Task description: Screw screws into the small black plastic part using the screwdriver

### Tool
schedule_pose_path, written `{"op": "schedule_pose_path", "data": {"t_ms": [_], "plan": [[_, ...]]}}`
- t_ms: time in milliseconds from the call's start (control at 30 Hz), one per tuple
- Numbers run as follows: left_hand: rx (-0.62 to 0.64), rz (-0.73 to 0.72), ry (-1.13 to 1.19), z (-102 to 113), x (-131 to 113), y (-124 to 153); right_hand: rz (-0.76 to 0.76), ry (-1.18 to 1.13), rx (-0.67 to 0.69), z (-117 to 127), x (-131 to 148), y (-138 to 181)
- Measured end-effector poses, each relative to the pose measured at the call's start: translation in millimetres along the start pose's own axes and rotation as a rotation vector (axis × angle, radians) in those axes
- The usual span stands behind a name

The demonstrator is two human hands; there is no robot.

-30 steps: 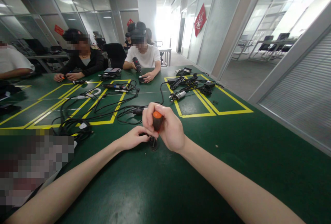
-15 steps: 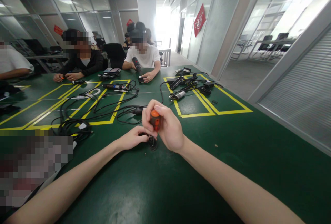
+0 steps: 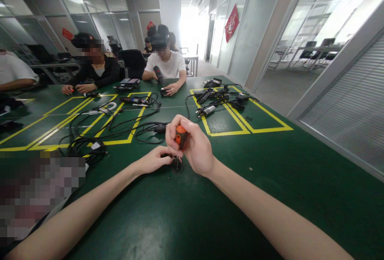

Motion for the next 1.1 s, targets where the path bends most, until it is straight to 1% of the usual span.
{"op": "schedule_pose_path", "data": {"t_ms": [367, 600, 700, 800, 967, 1100], "plan": [[0.011, -0.014, -0.015, 0.2, 0.5, 0.2, -0.035, 0.008, 0.022, -2.0, -0.1, 3.1], [0.006, -0.015, -0.022, 0.5, 0.5, -0.5, -0.007, 0.025, 0.032, -2.4, 0.8, 0.5], [0.007, -0.014, -0.028, 0.8, -0.2, 0.1, -0.03, 0.002, 0.021, -1.9, -1.7, 2.1], [0.009, -0.016, -0.033, 0.7, -0.7, 0.7, -0.033, -0.03, 0.042, -2.3, -2.3, 4.0], [-0.015, 0.003, -0.003, 1.0, 0.5, 0.3, -0.007, 0.005, -0.008, -1.0, -0.1, 2.0], [0.008, -0.007, 0.011, 0.3, 0.1, 0.0, -0.015, 0.032, -0.022, -0.3, -0.9, -0.2]]}}
Point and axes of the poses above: each hand's wrist, its own y-axis away from the middle knuckle, its own z-axis out of the back of the hand, x = y × z, the point moved 4 cm from there along -y, towards the middle knuckle, and after that the axes turned 3 degrees about -y, right-handed, at the moved point
